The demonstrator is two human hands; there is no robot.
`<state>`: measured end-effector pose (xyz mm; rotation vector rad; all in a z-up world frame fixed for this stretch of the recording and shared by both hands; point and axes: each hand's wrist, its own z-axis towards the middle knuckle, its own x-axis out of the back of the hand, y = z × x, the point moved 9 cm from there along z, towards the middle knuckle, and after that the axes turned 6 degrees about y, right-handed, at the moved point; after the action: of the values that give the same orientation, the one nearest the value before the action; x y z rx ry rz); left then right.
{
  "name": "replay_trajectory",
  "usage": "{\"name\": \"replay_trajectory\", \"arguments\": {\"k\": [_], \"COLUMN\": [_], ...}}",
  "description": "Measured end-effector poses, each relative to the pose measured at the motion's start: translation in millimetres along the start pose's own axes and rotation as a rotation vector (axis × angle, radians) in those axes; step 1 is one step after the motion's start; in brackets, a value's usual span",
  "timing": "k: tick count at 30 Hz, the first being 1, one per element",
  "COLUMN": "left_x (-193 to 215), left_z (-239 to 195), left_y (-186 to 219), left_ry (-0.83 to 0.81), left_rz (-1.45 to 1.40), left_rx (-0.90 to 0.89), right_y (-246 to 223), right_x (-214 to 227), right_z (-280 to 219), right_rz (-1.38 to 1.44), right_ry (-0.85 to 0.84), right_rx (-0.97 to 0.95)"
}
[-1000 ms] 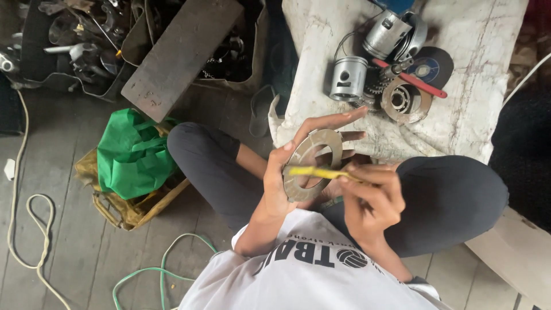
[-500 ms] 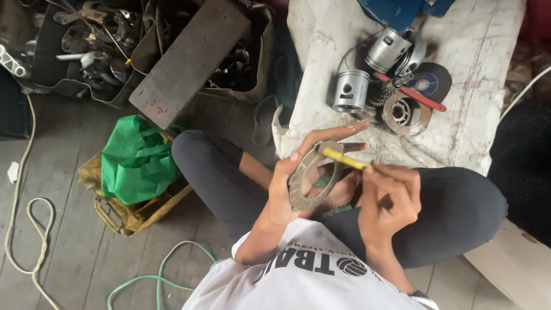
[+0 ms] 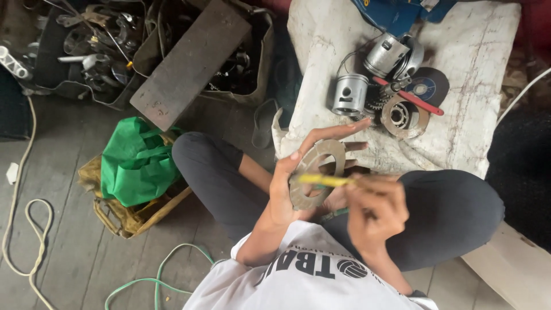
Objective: Inspecting and marking a circular metal engine component using a yellow marker.
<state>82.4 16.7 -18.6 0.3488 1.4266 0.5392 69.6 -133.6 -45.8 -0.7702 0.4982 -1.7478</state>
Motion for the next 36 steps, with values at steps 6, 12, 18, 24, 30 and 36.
{"name": "replay_trajectory", "arguments": {"k": [6,12,18,24,30,36], "left_x": [-4.0,-8.5,-7.1,-3.9,-10.9,-5.7], "left_z": [-1.9,-0.5,0.5,-1.9,0.7,-0.9], "left_y": [1.8,1.4,-1.9,-1.9,13.5,11.7], "left_ry": [0.001,0.008,0.027,-0.015,-0.022,0.041], "left_rz": [0.097,0.079,0.002,0.05,0.137,0.083], "left_rx": [0.013,0.017,0.012,0.013,-0.026,-0.014], "right_y": [9.3,7.0,-3.3,2.7,-0.8,-2.9], "right_x": [2.3,5.9,0.1,3.4,1.6,0.2], "right_z": [-8.9,6.1,0.1,3.2,10.6,1.5], "right_rz": [-0.016,-0.041,0.006,-0.029,0.016,-0.026], "right_ry": [0.012,0.027,-0.004,0.022,-0.003,0.004], "right_rx": [-0.029,-0.063,-0.001,-0.036,-0.026,-0.003]}}
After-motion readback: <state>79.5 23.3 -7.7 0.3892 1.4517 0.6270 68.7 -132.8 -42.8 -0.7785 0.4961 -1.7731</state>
